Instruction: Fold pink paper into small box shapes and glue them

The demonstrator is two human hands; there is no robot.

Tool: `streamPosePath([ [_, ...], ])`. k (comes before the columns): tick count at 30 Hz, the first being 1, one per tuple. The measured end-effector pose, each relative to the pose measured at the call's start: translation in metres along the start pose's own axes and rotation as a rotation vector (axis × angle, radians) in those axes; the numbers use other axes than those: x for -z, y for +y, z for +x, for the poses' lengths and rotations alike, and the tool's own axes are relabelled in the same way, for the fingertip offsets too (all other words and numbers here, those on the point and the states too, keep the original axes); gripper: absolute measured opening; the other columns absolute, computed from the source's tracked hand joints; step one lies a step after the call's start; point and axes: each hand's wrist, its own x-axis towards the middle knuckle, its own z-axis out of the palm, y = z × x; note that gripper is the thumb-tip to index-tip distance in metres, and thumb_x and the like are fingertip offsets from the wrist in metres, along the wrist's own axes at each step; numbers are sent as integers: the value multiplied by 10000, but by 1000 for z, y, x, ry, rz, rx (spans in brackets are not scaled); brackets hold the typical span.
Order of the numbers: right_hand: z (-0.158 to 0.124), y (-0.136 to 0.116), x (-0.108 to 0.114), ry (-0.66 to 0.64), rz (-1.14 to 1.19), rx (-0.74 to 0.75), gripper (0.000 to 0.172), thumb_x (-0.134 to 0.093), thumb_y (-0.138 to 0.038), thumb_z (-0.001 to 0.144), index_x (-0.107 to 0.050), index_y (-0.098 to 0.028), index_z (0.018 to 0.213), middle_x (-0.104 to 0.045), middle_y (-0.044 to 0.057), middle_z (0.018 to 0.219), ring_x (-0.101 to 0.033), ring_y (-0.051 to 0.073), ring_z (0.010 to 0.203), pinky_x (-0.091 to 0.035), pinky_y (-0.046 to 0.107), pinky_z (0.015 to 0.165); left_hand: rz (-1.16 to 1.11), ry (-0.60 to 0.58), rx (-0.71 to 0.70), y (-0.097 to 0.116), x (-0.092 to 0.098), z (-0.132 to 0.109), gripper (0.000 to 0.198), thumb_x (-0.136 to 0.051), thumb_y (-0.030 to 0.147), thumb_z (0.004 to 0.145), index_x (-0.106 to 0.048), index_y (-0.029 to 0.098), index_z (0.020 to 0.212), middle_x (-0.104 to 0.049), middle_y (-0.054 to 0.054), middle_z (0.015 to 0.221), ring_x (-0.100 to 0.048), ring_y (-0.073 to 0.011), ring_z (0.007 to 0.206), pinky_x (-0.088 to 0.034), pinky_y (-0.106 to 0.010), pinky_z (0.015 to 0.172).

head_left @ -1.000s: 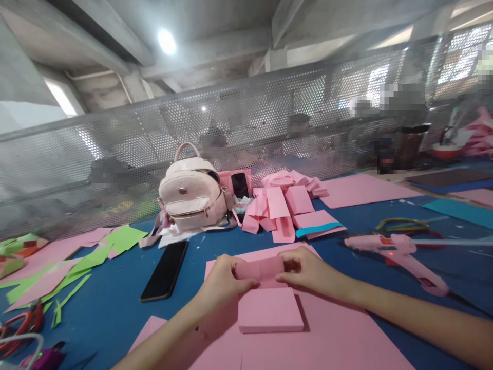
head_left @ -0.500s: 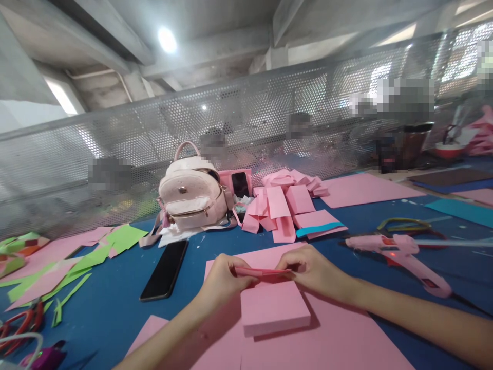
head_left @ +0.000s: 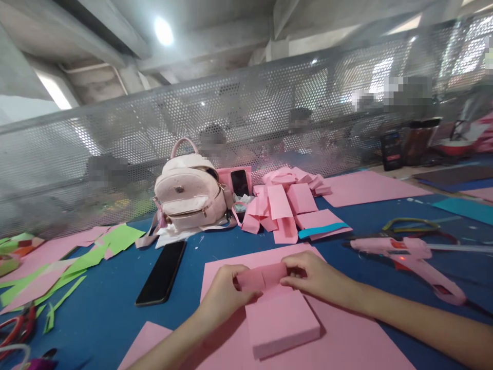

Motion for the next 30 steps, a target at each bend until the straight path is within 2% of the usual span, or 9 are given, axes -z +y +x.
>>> streamPosePath([
  [5,3,5,-3,16,-43,34,275,-673,-191,784,-439,-201,639,-508,-11,736,-484,160,678,-347,264,613,105,27,-24,-7,1,4,192,-798,147,645,-615,159,588,-562,13,670,-492,-174,719,-317,-285,680],
  [10,6,12,-4,15,-40,107,171,-527,-32,704,-518,-193,648,-504,-6,723,-498,162,679,-344,259,602,111,-37,-68,-13,2,10,224,-836,141,683,-647,172,569,-609,19,691,-550,-185,779,-318,-311,789],
  [14,6,15,-5,-7,-17,103,317,-459,38,613,-655,-187,721,-548,3,750,-550,163,730,-372,253,638,122,-47,-67,-13,1,10,182,-859,128,684,-713,183,590,-642,14,689,-569,-189,788,-310,-328,817],
  [17,5,14,-3,4,2,107,272,-504,8,695,-684,-193,731,-558,3,742,-549,161,714,-374,257,632,87,-49,-73,-13,4,11,177,-849,152,695,-718,178,578,-639,0,679,-571,-197,775,-338,-333,806],
  [20,5,11,0,111,72,49,129,-603,-152,819,-669,-192,716,-561,5,742,-539,161,685,-383,265,610,-188,-56,-69,-13,11,13,108,-783,279,789,-772,176,756,-686,-33,775,-615,-205,787,-422,-322,782],
  [23,7,11,2,228,265,-39,167,-626,-322,878,-650,-197,770,-569,-6,732,-542,147,609,-404,261,557,-559,-151,-95,-12,16,13,406,-794,441,791,-738,222,1128,-729,-77,1072,-666,-254,987,-493,-338,862],
  [25,7,12,2,245,381,-76,201,-644,-382,877,-642,-196,802,-576,-16,709,-554,142,569,-431,262,544,-685,-263,-154,-8,17,10,567,-848,463,737,-692,253,1240,-695,-92,1238,-645,-295,1133,-495,-372,951],
  [27,7,13,0,247,435,-78,202,-683,-385,850,-649,-191,805,-591,-14,710,-583,149,590,-464,269,571,-708,-338,-208,-4,16,6,664,-885,457,695,-671,255,1290,-630,-111,1375,-574,-347,1275,-455,-430,1053],
  [30,5,10,-2,231,441,-36,99,-679,-279,821,-698,-184,802,-630,7,776,-620,161,676,-492,266,619,-660,-346,-239,0,12,-2,872,-908,500,637,-572,287,1413,-464,-120,1554,-393,-393,1446,-333,-520,1173],
])
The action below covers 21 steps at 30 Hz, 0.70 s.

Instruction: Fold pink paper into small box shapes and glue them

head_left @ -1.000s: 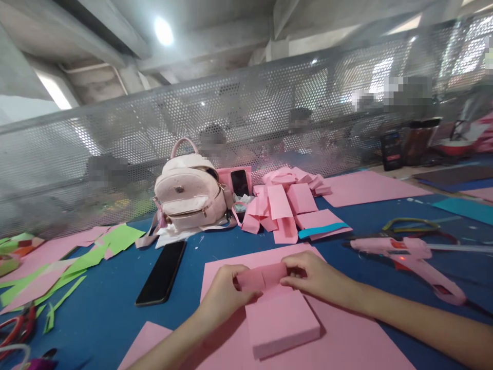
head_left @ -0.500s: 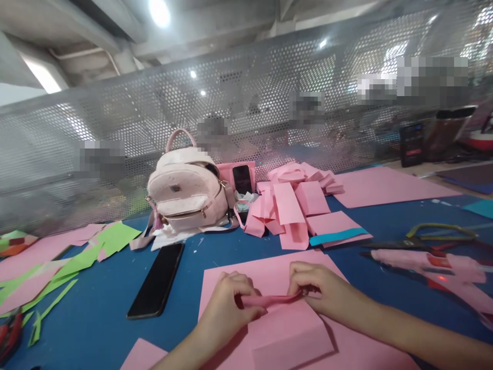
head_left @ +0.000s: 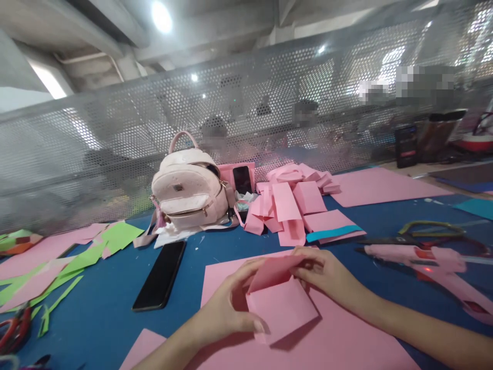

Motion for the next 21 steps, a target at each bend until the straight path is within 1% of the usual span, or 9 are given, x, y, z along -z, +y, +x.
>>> streamPosePath([
  [1,-1,-2,-1,-21,-1,15,63,-654,-207,798,-713,-186,797,-645,13,804,-634,164,718,-502,264,651,18,-4,2,-1,-2,-2,972,-914,513,618,-495,318,1473,-398,-113,1599,-330,-387,1486,-288,-538,1197],
  [4,-5,-9,-6,-102,20,35,271,-547,-42,680,-736,-202,791,-684,14,882,-665,176,866,-516,260,776,18,-45,27,-3,-8,-6,1249,-902,590,568,-212,378,1588,-222,-105,1675,-201,-350,1542,-200,-554,1229],
  [6,-7,-13,-9,-134,60,18,316,-531,-24,649,-736,-213,799,-692,5,901,-674,174,891,-520,258,804,-10,-88,36,-3,-12,-8,1336,-882,624,568,-81,368,1606,-185,-121,1681,-193,-334,1546,-163,-537,1241],
  [8,-9,-14,-11,-133,69,2,287,-559,-39,672,-738,-215,811,-692,4,903,-679,171,879,-523,256,796,-19,-115,24,-2,-18,-8,1372,-901,582,586,-9,367,1606,-223,-130,1662,-227,-323,1538,-156,-521,1245],
  [11,-11,-14,-12,-124,2,58,273,-580,-53,719,-751,-218,854,-694,15,924,-678,170,877,-518,251,767,-8,-79,-26,-2,-23,-9,1389,-936,503,592,5,373,1605,-317,-138,1594,-304,-338,1504,-197,-526,1234],
  [15,-12,-15,-12,-117,-98,234,357,-547,-23,746,-753,-238,941,-690,34,1042,-654,184,1010,-501,284,882,37,-3,-58,-7,-23,-12,1359,-956,433,588,-57,382,1605,-312,-138,1577,-368,-370,1461,-267,-537,1208],
  [17,-13,-18,-12,-88,-127,295,312,-559,-35,767,-748,-231,920,-696,41,1016,-655,191,990,-496,312,906,77,26,-38,-8,-23,-13,1382,-969,393,574,-46,393,1603,-271,-133,1608,-324,-376,1483,-279,-536,1204],
  [19,-15,-20,-13,-56,-134,322,230,-576,-65,795,-738,-216,856,-702,44,932,-661,194,901,-505,323,859,85,57,-27,-10,-23,-14,1428,-975,420,547,-15,390,1603,-204,-130,1647,-232,-382,1522,-281,-534,1203],
  [21,-15,-22,-13,-16,-117,308,164,-598,-95,809,-715,-207,786,-697,39,849,-655,190,814,-506,316,786,54,84,-21,-13,-24,-13,1476,-971,486,517,23,379,1602,-135,-131,1677,-174,-383,1540,-275,-532,1202],
])
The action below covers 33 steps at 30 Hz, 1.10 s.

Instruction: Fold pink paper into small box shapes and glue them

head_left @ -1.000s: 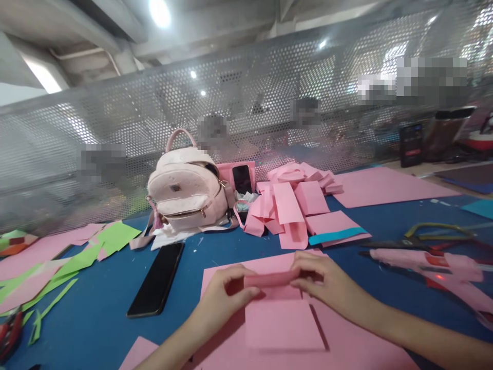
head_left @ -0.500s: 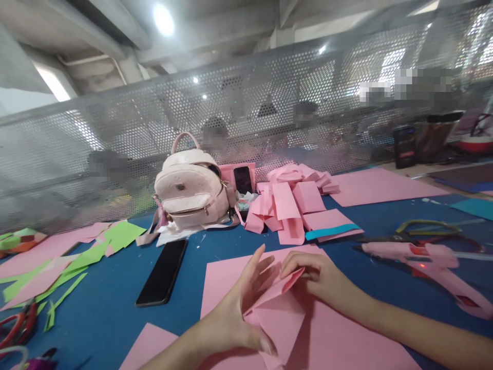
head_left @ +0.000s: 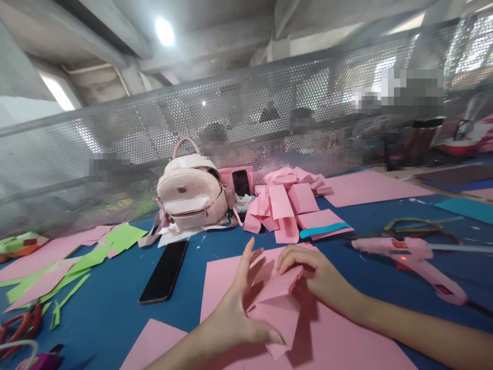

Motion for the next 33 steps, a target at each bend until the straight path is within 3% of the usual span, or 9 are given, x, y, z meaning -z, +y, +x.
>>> streamPosePath([
  [3,1,-1,-1,64,68,-73,86,-666,-161,807,-678,-202,732,-676,33,816,-646,188,771,-499,292,698,-115,-2,84,-5,-1,1,1478,-943,561,525,51,360,1601,-184,-168,1670,-233,-384,1525,-298,-530,1178],
  [7,2,0,-2,62,89,-92,96,-705,-241,824,-643,-203,760,-647,34,882,-635,191,830,-495,285,719,-296,-29,179,-7,-3,-1,1450,-935,556,541,36,366,1600,-296,-195,1623,-406,-414,1427,-397,-526,1085],
  [12,-2,-2,-4,218,-39,-100,193,-663,-229,843,-485,-229,766,-496,-37,763,-481,139,656,-407,246,596,3,47,100,8,-6,-2,1474,-935,465,556,97,324,1598,-374,-150,1530,-395,-353,1428,-295,-491,1178],
  [17,-15,-14,-9,-18,-75,9,280,-630,-472,933,-597,-212,834,-542,5,798,-500,167,721,-420,271,649,109,256,18,11,-10,3,1408,-900,351,627,140,354,1575,-321,-117,1558,-412,-325,1422,-389,-418,1143],
  [21,-22,-21,-16,-170,-149,15,429,-578,-622,926,-683,-209,973,-549,7,762,-498,162,677,-398,261,593,147,280,8,4,-10,5,1374,-897,330,639,113,363,1571,-354,-101,1528,-418,-320,1410,-372,-419,1160],
  [25,-23,-20,-21,-219,-258,-84,405,-614,-539,928,-683,-176,763,-505,-21,592,-425,120,532,-314,239,492,230,261,38,3,-13,4,1375,-902,281,635,97,342,1578,-334,-122,1514,-429,-344,1385,-370,-457,1153],
  [29,-23,-22,-23,-268,-236,-91,231,-624,-379,944,-769,-202,972,-561,-27,577,-445,110,508,-315,224,482,255,260,36,3,-14,4,1425,-936,254,594,90,342,1579,-322,-135,1510,-412,-355,1390,-340,-489,1169],
  [33,-23,-24,-22,-302,-171,-78,171,-623,-276,932,-775,-222,990,-709,4,720,-580,129,605,-413,221,566,314,279,35,-1,-13,4,1474,-964,276,540,80,345,1578,-299,-128,1516,-368,-358,1423,-304,-500,1195],
])
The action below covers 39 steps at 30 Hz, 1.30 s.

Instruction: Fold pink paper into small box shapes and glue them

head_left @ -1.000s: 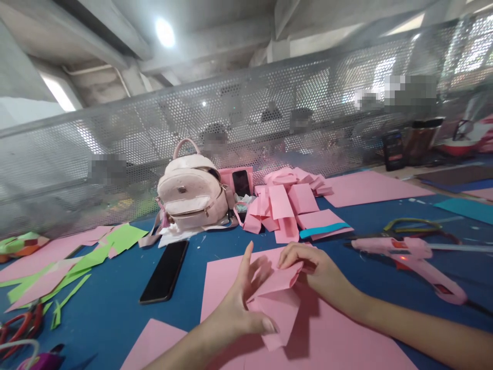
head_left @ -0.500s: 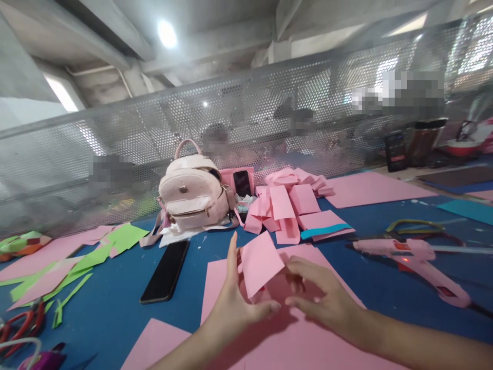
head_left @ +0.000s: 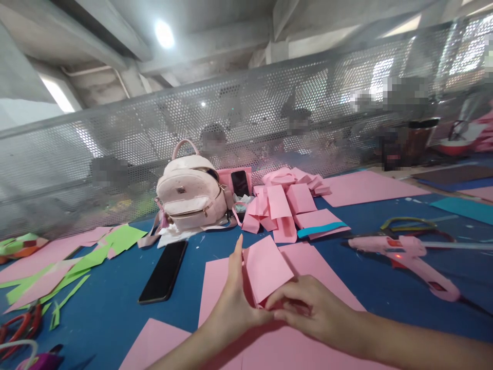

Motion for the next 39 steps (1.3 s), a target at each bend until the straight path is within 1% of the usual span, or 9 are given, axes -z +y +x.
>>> streamPosePath([
  [3,1,3,3,-37,52,44,191,-578,-238,951,-759,-226,1014,-756,21,843,-665,158,732,-483,247,691,-38,-46,21,0,3,0,1484,-966,304,544,98,346,1577,-301,-123,1521,-370,-351,1430,-315,-491,1197],
  [5,2,9,7,39,52,84,183,-554,-277,969,-725,-216,983,-735,31,852,-656,171,747,-500,271,711,-90,-123,29,1,6,0,1476,-958,316,565,116,358,1577,-280,-125,1547,-364,-359,1439,-336,-494,1188],
  [9,7,24,16,578,-76,141,172,-652,-359,908,-587,-242,1015,-634,48,943,-610,203,827,-531,305,736,-27,-184,24,-2,14,0,1453,-957,356,571,73,340,1595,-208,-131,1595,-252,-383,1493,-259,-508,1223],
  [11,9,29,21,698,-199,194,297,-692,-369,886,-567,-261,1134,-606,88,1130,-604,258,1039,-536,368,876,7,-185,17,-6,17,0,1469,-959,376,568,89,329,1596,-203,-135,1596,-225,-372,1504,-226,-506,1233],
  [14,9,30,26,528,-316,328,264,-581,-320,979,-588,-307,1243,-568,86,1357,-512,287,1298,-449,443,1065,-38,-203,-19,-10,18,1,1464,-947,429,585,108,334,1594,-248,-134,1582,-249,-360,1495,-221,-519,1227],
  [18,7,26,24,287,-352,411,392,-449,-243,1046,-486,-341,1423,-583,33,1434,-421,225,1421,-325,430,1180,-182,-254,-79,-12,16,3,1406,-917,534,596,42,330,1604,-331,-131,1555,-315,-353,1469,-227,-515,1218],
  [24,5,24,22,270,-347,418,412,-487,-370,1038,-464,-314,1445,-590,41,1440,-464,211,1394,-328,398,1180,-382,-226,21,-9,12,4,1417,-897,618,571,12,299,1611,-405,-179,1539,-364,-395,1450,-262,-551,1188],
  [30,4,20,23,179,-389,440,614,-637,-537,933,-449,-301,1468,-602,61,1424,-528,231,1335,-329,388,1185,-757,-166,130,-1,-1,-7,1291,-904,541,615,-97,356,1605,-455,-145,1540,-468,-385,1395,-312,-573,1162],
  [39,3,30,8,182,-387,548,724,-604,-134,884,-315,-250,1537,-551,88,1474,-459,191,1401,-366,354,1175,-657,-214,150,11,-8,-17,1260,-912,494,647,-106,359,1606,-363,-128,1604,-410,-386,1435,-350,-517,1147],
])
